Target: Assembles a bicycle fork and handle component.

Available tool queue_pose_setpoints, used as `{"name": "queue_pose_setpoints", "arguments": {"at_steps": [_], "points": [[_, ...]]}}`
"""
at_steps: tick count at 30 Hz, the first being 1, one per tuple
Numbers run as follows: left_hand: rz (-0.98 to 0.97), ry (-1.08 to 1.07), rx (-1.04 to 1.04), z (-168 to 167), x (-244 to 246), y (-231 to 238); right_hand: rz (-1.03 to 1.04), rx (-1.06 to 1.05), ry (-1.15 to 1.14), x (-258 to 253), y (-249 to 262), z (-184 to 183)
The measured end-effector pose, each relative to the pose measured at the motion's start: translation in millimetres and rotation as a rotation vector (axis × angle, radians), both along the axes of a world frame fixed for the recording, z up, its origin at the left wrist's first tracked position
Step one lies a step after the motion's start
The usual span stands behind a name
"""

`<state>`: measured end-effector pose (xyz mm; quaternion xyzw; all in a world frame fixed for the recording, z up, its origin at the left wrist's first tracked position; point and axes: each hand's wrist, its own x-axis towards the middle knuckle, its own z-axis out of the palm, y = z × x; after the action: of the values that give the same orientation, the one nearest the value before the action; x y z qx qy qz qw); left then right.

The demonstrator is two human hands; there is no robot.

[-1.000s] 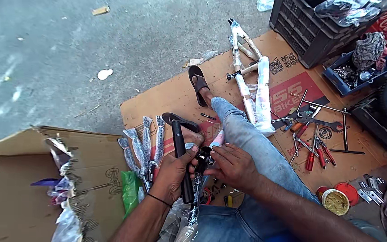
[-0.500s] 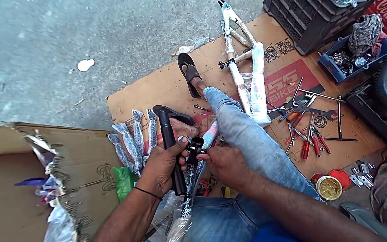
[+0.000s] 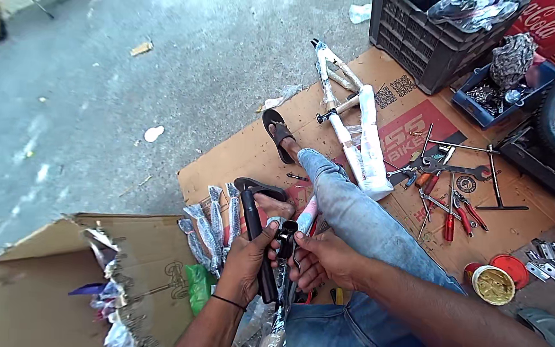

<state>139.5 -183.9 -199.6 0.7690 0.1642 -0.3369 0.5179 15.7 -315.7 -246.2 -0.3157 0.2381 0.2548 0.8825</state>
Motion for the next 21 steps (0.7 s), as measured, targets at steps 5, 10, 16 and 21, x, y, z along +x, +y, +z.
{"name": "queue_pose_setpoints", "arguments": {"at_steps": [5,10,16,21], "points": [[-0.254,-0.23,0.256,13.8,9.7,-3.3,0.047,-0.136,-0.113,-27.2,-3.8,-12.6],[-0.284,-0.639,0.091,43.9,21.0,-10.5,-0.013,-0.191,-0.106,-18.3,-15.8,-26.0],[-0.328,-0.623,-0.577,47.7,26.7,-50.3,-0.025,-0.192,-0.075,-19.7,-14.2,-34.0],[-0.415,-0.52,-0.524,21.2,18.8,-50.1,-0.039,-0.184,-0.068,-24.0,-19.6,-38.3]]}}
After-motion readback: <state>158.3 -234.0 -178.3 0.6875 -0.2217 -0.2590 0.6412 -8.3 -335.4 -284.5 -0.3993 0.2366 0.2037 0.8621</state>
